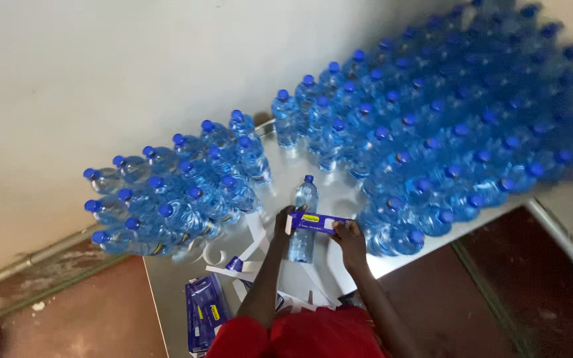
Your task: The person repeatedly picks up a water bottle, wraps a purple label around it, and places it on a metal table among other bottles. They also tear off pieces of white paper from a roll and place them on the table.
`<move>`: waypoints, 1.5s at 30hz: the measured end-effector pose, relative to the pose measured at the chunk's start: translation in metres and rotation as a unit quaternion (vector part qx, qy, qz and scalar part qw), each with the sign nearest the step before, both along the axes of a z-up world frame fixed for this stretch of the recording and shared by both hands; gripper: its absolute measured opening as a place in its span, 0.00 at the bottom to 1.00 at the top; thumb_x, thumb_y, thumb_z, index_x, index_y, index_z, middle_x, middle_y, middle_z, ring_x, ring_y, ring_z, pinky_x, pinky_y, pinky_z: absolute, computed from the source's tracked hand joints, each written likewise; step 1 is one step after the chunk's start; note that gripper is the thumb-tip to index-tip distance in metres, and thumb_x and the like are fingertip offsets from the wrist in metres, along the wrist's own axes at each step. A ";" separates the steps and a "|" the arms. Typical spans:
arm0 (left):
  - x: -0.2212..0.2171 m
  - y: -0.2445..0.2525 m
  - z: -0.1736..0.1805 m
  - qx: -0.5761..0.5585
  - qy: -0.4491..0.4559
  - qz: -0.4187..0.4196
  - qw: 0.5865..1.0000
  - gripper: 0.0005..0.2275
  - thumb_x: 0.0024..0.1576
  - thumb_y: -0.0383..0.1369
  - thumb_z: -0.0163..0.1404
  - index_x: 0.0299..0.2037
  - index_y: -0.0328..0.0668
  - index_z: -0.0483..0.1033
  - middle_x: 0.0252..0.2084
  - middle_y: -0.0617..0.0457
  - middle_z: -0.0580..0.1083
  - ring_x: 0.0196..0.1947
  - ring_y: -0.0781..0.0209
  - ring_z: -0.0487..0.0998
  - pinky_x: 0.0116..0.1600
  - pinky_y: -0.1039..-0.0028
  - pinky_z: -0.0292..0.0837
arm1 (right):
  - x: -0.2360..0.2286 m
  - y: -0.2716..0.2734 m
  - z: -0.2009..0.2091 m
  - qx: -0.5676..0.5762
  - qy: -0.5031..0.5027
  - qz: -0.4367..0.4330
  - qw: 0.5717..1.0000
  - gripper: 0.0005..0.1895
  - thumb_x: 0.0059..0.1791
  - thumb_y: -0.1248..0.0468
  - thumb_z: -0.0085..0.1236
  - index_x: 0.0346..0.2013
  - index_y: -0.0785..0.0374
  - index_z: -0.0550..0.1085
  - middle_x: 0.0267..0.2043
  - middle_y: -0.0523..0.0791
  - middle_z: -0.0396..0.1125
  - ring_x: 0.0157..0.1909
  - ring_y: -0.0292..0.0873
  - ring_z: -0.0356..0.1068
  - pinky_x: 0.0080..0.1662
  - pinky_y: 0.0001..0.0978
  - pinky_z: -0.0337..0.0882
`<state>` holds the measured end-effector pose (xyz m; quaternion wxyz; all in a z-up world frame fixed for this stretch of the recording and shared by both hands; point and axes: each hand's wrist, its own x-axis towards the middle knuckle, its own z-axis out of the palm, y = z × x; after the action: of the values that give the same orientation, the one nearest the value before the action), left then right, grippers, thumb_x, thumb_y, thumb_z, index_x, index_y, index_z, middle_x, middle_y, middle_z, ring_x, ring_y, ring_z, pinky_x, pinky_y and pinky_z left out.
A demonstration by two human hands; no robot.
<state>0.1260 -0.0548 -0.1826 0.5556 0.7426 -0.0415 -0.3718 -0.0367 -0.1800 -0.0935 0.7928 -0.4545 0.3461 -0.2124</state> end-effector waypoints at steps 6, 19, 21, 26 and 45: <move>-0.044 0.027 -0.006 -0.273 -0.006 0.096 0.957 0.38 0.53 0.16 0.65 0.76 0.43 0.64 0.76 0.49 0.70 0.74 0.47 0.67 0.65 0.53 0.72 | 0.038 0.019 -0.020 0.063 0.082 0.041 0.994 0.16 0.57 0.58 0.69 0.43 0.58 0.67 0.40 0.43 0.68 0.42 0.43 0.76 0.48 0.42 0.81; -0.089 0.042 0.024 -0.204 0.105 0.508 0.830 0.10 0.59 0.25 0.69 0.32 0.39 0.78 0.26 0.49 0.76 0.20 0.61 0.76 0.23 0.72 0.67 | -0.019 0.053 -0.025 0.112 0.127 0.054 0.984 0.10 0.57 0.62 0.67 0.44 0.61 0.72 0.37 0.42 0.65 0.41 0.41 0.74 0.52 0.37 0.81; -0.090 0.041 0.025 -0.171 0.104 0.496 0.845 0.10 0.61 0.28 0.69 0.33 0.41 0.78 0.26 0.50 0.76 0.20 0.62 0.76 0.22 0.72 0.64 | -0.021 0.054 -0.021 0.113 0.132 0.053 0.983 0.10 0.58 0.62 0.65 0.43 0.60 0.71 0.36 0.42 0.64 0.39 0.41 0.73 0.50 0.35 0.81; -0.088 0.037 0.031 -0.148 0.116 0.497 0.847 0.09 0.59 0.30 0.70 0.34 0.40 0.81 0.27 0.50 0.76 0.22 0.62 0.78 0.28 0.73 0.75 | -0.019 0.052 -0.020 0.118 0.124 0.027 0.985 0.09 0.59 0.62 0.64 0.44 0.60 0.72 0.36 0.43 0.68 0.37 0.41 0.76 0.49 0.35 0.84; -0.095 0.029 0.021 -0.068 0.070 0.439 0.893 0.11 0.57 0.36 0.71 0.35 0.46 0.80 0.29 0.53 0.77 0.27 0.63 0.79 0.34 0.71 0.77 | -0.015 0.048 -0.029 0.116 0.175 0.024 0.977 0.12 0.60 0.60 0.62 0.42 0.61 0.68 0.34 0.45 0.66 0.36 0.42 0.75 0.47 0.37 0.85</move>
<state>0.0309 -0.0261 -0.1620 0.7130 0.6176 0.3024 -0.1373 -0.0515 -0.1320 -0.1221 0.7724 -0.3978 0.4904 -0.0686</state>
